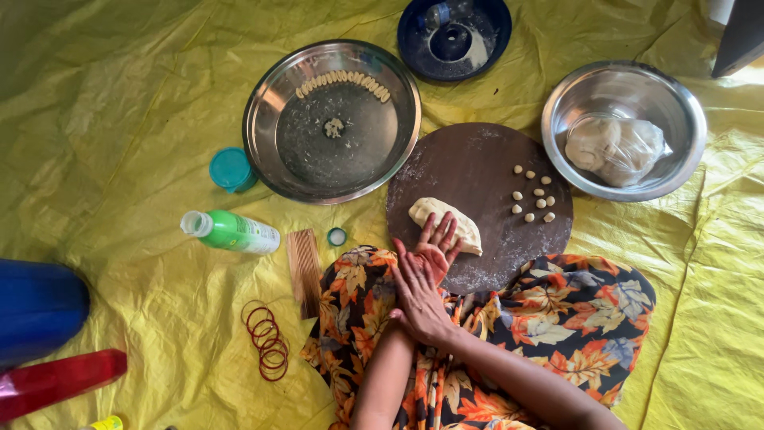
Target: The person sits on a yellow tarp and repeatedly pinches off small pieces of dough from a larger lump on a wooden board. They roll each piece between their palms to form small balls and place them on the board. The person occasionally adjusts the main dough lump and continues the process.
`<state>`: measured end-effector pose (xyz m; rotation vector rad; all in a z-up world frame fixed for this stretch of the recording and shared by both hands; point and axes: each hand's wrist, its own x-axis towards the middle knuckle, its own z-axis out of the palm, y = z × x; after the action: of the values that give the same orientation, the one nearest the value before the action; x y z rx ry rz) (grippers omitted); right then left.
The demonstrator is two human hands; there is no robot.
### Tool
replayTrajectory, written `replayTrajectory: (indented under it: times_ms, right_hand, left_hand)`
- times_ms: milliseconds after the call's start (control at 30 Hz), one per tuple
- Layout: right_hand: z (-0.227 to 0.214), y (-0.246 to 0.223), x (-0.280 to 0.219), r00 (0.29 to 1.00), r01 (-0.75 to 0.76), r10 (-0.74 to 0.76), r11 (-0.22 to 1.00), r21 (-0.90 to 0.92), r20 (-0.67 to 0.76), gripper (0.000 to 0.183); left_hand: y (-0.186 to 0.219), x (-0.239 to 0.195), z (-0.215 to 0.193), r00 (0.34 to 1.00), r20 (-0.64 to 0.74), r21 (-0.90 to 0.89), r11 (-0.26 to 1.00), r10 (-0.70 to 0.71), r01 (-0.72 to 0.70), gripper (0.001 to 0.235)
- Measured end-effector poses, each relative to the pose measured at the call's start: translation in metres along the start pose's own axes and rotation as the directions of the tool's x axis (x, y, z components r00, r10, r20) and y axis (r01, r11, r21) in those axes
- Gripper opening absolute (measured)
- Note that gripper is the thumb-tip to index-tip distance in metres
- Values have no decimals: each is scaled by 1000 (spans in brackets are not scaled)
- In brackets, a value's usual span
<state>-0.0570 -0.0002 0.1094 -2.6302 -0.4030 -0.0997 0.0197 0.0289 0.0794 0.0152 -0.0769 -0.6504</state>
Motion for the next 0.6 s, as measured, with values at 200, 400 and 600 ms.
replayTrajectory:
  times_ms: [200,400,600]
  right_hand:
    - [0,60,52,899,-438,433,896,78,73,72]
    - [-21,115,34,939,-304,303,953,25,-162,57]
    - [-19,73,-26,985,-119,112,992,43,135,69]
  left_hand:
    - [-16,-3,8,987,-73,244,956,-146,160,109]
    - [-24,-8,-21,941,-303,250,940,-154,234,99]
    - [-7,-8,-32,996,-6,-112,990,84,-84,97]
